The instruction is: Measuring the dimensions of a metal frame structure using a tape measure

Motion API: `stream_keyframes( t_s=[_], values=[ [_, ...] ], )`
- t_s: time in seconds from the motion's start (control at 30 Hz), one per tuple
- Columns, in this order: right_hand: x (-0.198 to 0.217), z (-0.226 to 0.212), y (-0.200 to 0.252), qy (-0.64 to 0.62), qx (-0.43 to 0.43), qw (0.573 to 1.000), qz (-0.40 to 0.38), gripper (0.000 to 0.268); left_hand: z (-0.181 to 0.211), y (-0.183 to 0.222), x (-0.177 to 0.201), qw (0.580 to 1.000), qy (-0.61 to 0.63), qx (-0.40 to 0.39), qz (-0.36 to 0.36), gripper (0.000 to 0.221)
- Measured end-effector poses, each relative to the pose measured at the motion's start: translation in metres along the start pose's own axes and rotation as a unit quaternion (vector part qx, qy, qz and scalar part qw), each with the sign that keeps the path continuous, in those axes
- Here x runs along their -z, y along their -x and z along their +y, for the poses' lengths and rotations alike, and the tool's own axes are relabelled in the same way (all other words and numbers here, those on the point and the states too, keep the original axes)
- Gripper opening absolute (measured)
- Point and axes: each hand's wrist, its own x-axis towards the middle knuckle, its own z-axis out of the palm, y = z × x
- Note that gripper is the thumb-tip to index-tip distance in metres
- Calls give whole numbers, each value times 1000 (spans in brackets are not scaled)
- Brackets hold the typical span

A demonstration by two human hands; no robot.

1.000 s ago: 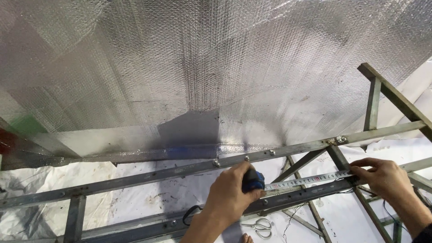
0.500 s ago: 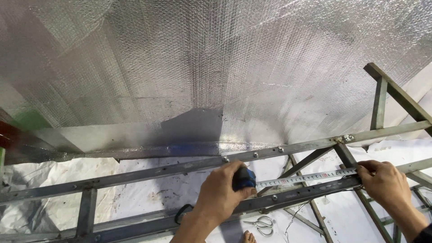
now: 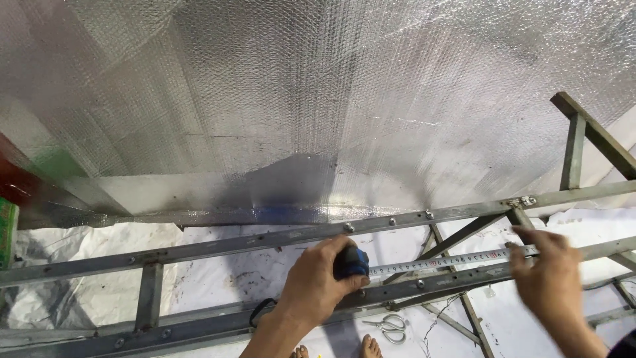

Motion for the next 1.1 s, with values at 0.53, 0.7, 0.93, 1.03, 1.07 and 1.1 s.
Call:
stream_keyframes(
  t_s=[0.53,0.7,0.93,1.03,1.07,1.1],
  values=[
    [-82,-72,109,84,262,957,-94,96,-28,18,32,1000,-19,13,3,45],
    [-102,-68,123,157,320,934,24,97,-45,29,43,999,-26,0,18,48],
    [-92,-82,135,106,321,940,42,92,-58,47,57,997,-62,-7,41,44],
    [-94,-83,134,106,319,941,40,92,-60,55,61,995,-75,8,60,42],
    [-97,-82,132,113,321,939,53,95,-61,58,62,995,-74,13,68,41],
    [-101,-80,132,120,320,937,65,99,-62,61,63,994,-75,17,75,41]
  ],
)
